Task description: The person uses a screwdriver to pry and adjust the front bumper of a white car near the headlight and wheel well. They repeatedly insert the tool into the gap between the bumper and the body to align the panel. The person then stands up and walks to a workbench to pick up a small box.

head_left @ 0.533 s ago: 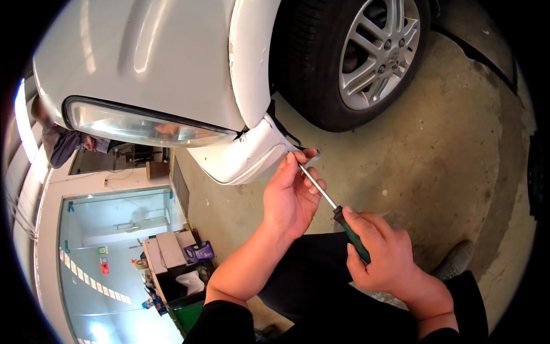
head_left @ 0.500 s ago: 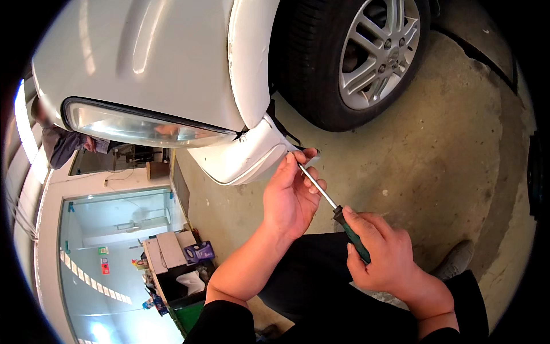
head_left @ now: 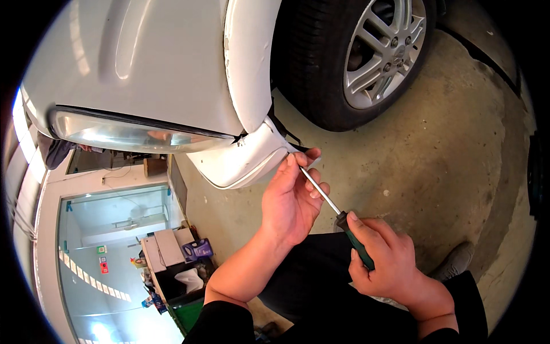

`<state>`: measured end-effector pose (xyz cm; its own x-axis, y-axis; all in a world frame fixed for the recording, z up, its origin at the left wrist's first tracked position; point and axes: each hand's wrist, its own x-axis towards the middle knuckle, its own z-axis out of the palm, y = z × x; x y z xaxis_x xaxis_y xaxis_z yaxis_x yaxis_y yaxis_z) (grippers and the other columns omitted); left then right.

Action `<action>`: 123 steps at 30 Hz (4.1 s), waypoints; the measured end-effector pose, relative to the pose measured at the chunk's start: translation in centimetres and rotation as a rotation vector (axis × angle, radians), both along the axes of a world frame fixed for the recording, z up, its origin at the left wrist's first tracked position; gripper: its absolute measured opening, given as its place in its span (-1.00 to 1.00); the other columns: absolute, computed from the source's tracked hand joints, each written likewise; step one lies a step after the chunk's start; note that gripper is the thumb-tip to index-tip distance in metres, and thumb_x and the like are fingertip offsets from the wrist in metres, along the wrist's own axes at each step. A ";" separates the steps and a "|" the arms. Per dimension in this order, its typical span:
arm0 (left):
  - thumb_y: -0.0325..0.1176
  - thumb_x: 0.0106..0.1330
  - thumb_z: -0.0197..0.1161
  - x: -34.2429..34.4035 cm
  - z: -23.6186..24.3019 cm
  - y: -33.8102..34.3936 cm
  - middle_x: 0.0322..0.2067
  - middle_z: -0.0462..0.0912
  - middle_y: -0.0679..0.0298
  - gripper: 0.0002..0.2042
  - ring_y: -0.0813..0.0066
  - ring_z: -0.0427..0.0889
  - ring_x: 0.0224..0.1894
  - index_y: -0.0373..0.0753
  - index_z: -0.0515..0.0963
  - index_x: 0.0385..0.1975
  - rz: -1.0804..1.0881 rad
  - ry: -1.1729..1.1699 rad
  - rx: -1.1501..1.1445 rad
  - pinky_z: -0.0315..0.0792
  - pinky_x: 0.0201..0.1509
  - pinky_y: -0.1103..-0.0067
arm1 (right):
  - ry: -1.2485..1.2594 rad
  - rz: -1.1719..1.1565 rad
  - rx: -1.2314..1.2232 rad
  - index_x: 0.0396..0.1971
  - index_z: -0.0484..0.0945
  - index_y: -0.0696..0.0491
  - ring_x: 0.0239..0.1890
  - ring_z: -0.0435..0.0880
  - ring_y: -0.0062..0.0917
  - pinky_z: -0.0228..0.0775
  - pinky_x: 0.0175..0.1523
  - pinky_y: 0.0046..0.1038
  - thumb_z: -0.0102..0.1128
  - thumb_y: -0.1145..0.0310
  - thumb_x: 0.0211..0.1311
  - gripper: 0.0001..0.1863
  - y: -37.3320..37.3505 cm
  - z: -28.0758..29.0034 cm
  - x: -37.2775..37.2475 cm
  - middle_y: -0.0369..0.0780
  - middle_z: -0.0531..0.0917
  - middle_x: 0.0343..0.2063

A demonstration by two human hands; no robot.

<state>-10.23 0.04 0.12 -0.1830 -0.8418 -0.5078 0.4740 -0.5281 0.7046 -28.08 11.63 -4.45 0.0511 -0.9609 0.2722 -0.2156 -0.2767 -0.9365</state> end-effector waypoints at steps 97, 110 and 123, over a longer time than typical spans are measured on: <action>-0.13 0.60 -0.09 -3.2 -0.3 0.1 -0.52 0.35 0.41 -0.75 0.70 0.20 -0.57 -0.11 0.43 -0.24 -0.022 -0.076 0.040 0.20 -0.57 0.77 | -0.564 0.182 0.403 -0.03 0.48 0.10 -0.48 0.53 -0.64 0.39 -0.39 -0.56 0.17 0.49 0.29 -0.74 -4.2 0.2 -4.3 -0.22 0.62 -0.35; -0.15 0.61 -0.09 -3.6 -0.2 -0.1 -0.53 0.36 0.40 -0.76 0.70 0.20 -0.56 -0.12 0.44 -0.22 0.032 -0.042 0.046 0.20 -0.56 0.77 | 0.278 0.105 -0.177 -0.08 0.50 0.07 -0.57 0.46 -0.61 0.27 -0.54 -0.55 0.25 0.39 0.27 -0.75 -5.6 0.1 -7.3 -0.20 0.64 -0.36; -0.15 0.61 -0.11 -2.9 -0.5 -0.4 -0.53 0.34 0.42 -0.75 0.69 0.19 -0.55 -0.11 0.44 -0.23 0.002 -0.005 0.028 0.20 -0.52 0.78 | 0.120 0.098 -0.087 0.10 0.45 0.06 -0.42 0.64 -0.37 0.52 -0.35 -0.43 0.33 0.34 0.18 -0.52 -4.5 0.9 -7.6 -0.11 0.63 -0.26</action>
<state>-13.15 -0.31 -0.41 -0.1786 -0.8275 -0.5323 0.4714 -0.5468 0.6919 -35.71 7.14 -3.59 0.1807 -0.9227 0.3404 -0.2919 -0.3808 -0.8774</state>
